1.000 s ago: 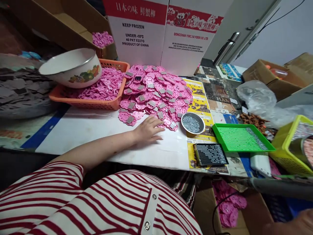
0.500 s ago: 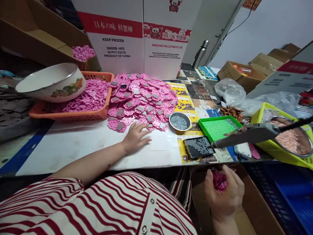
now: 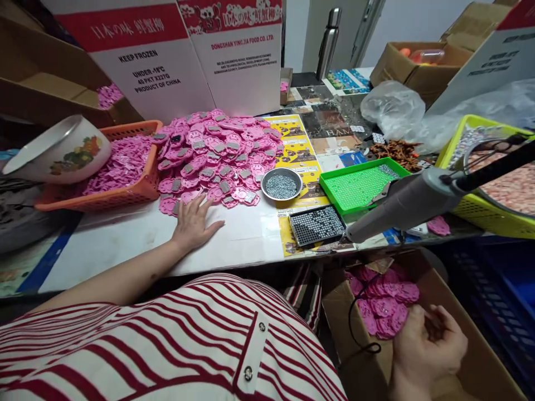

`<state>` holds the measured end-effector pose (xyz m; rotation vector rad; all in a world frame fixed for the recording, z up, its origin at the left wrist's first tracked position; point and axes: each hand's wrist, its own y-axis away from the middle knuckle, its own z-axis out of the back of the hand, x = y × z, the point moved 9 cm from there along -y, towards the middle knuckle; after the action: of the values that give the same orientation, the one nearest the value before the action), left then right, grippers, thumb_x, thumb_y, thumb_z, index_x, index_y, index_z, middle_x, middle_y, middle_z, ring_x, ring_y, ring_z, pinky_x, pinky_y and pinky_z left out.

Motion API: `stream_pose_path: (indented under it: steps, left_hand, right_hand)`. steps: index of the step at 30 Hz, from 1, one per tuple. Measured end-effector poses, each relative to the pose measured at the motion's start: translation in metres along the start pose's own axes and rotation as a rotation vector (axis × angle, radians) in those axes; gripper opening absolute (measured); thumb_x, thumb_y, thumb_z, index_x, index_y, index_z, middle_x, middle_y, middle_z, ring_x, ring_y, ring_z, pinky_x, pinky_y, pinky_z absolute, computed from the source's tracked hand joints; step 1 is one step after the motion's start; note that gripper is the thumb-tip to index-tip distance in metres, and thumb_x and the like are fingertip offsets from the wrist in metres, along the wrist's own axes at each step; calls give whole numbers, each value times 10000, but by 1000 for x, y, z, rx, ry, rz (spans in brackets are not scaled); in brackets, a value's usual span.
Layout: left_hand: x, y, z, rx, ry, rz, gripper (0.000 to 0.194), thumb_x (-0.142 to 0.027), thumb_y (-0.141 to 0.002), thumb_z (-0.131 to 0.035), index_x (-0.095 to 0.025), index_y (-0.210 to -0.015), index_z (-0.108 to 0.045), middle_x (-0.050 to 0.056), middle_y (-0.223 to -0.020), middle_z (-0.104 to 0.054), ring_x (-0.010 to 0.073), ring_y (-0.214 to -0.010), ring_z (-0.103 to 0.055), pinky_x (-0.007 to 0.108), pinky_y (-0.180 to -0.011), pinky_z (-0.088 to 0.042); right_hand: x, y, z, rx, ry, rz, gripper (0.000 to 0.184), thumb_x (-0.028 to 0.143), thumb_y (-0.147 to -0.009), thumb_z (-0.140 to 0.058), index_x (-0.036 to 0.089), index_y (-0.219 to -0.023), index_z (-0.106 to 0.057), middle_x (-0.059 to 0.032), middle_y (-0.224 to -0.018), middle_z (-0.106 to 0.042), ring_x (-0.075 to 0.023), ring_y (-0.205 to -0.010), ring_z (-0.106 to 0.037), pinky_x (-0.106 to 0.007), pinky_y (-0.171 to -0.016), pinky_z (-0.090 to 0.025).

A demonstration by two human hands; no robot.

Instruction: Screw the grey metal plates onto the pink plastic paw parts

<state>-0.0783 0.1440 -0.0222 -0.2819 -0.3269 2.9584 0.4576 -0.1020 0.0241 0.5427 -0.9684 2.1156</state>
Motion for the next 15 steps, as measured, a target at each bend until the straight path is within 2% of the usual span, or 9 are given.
stream_pose_path:
  steps: [3,8,12,15]
  left_hand:
    - [8,6,1,14,-12,41,787,-616,-888,-515,-159,-1510,-364,166,-1606,-311,337,-1488,-272,551,-1255,-24]
    - [12,8,8,-17,7,105,809,-626,-876,-533,-188,-1527,-332,146,-1616,-299,328,-1499,-248,573,-1244,6]
    - [35,9,18,-93,31,336,963,-714,-811,-577,-214,-1565,-250,155,-1647,-207,384,-1505,-207,667,-1206,2]
    - [52,4,19,-82,89,485,1121,-803,-728,-593,-257,-1595,-139,146,-1673,-97,437,-1511,-147,736,-1165,-82]
  right_hand:
    - [-25,3,-7,7,-79,-142,504,447,-788,-616,268,-1258,-638,-209,-1172,-724,-411,-1049,-717,-499,-888,-630]
    - [-43,13,-2,-25,-107,-225,478,423,-738,-658,237,-1177,-694,-227,-1137,-729,-436,-1058,-705,-516,-916,-608]
    - [-58,26,-6,15,-103,-276,428,415,-726,-658,273,-1126,-715,-208,-1069,-747,-446,-1042,-706,-523,-908,-607]
    - [-58,33,-18,92,-69,-259,458,458,-740,-643,257,-1146,-708,-217,-1052,-744,-447,-1045,-705,-520,-903,-609]
